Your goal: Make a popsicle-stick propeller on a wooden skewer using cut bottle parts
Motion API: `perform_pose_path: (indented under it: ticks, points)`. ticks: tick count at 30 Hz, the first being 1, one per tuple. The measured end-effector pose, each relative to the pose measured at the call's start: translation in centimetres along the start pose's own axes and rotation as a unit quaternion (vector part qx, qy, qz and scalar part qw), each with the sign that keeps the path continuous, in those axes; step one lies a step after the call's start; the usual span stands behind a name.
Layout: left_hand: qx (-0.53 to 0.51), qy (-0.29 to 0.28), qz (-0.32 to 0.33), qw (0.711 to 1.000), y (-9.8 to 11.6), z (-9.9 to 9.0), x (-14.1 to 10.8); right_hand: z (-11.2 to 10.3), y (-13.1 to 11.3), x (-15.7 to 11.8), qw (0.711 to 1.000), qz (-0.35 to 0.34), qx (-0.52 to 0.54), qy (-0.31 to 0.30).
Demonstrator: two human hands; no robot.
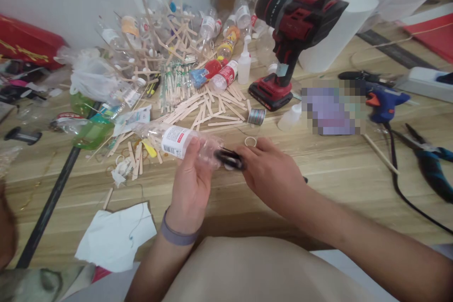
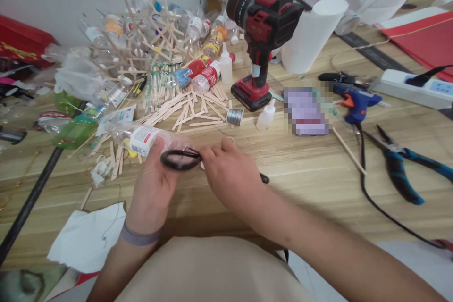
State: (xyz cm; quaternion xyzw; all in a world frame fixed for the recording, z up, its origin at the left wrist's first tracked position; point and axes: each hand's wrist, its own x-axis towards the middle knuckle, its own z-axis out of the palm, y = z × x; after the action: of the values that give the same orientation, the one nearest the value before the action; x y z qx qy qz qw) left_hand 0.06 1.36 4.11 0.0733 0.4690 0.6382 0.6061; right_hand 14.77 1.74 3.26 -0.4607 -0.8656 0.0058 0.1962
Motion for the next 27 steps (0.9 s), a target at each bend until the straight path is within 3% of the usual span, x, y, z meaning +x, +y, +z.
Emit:
perform_pose_path:
  ticks: [3,6,9,14,16,17,18,19,20,22,24,25,27]
  points:
    - [-0.027,0.005,0.014,1.0,-0.2,0.0,0.1,-0.1,0.2,0.3,0.981,0.086,0.156,-0.075]
    - [-0.028,0.006,0.011,1.0,-0.4,-0.3,0.3,-0.4,0.5,0.6,0.908,0.159,0.357,-0.15]
    - [-0.017,-0.009,0.022,1.0,-0.5,-0.7,0.3,-0.8,0.7,0.7,0.795,0.206,0.527,-0.22]
    - [0.015,-0.068,0.031,0.997,-0.2,-0.8,0.2,-1.0,0.6,0.6,0.538,0.314,0.721,-0.303]
    - [0.013,-0.095,0.036,0.995,0.0,-0.6,0.1,-1.0,0.5,0.6,0.488,0.306,0.756,-0.311]
    - [0.012,-0.106,0.036,0.994,0.1,-0.5,0.1,-1.0,0.5,0.7,0.487,0.299,0.76,-0.309]
    - [0.013,-0.114,0.034,0.993,0.2,-0.5,0.1,-0.9,0.5,0.7,0.505,0.29,0.755,-0.301]
    - [0.017,-0.118,0.028,0.992,0.3,-0.5,0.2,-0.9,0.4,0.7,0.548,0.272,0.737,-0.289]
    - [0.021,-0.12,0.019,0.992,0.3,-0.5,0.2,-0.8,0.4,0.8,0.614,0.248,0.7,-0.268]
    - [0.026,-0.128,0.0,0.991,0.2,-0.5,0.4,-0.7,0.3,0.7,0.775,0.187,0.568,-0.206]
    - [0.018,-0.136,-0.011,0.99,0.1,-0.5,0.5,-0.6,0.1,0.5,0.893,0.118,0.408,-0.147]
    - [0.012,-0.135,-0.013,0.991,0.1,-0.5,0.5,-0.5,-0.1,0.3,0.93,0.089,0.336,-0.119]
    - [-0.003,-0.111,-0.024,0.994,0.0,-0.2,0.5,-0.3,-0.3,-0.2,0.977,0.03,0.204,-0.06]
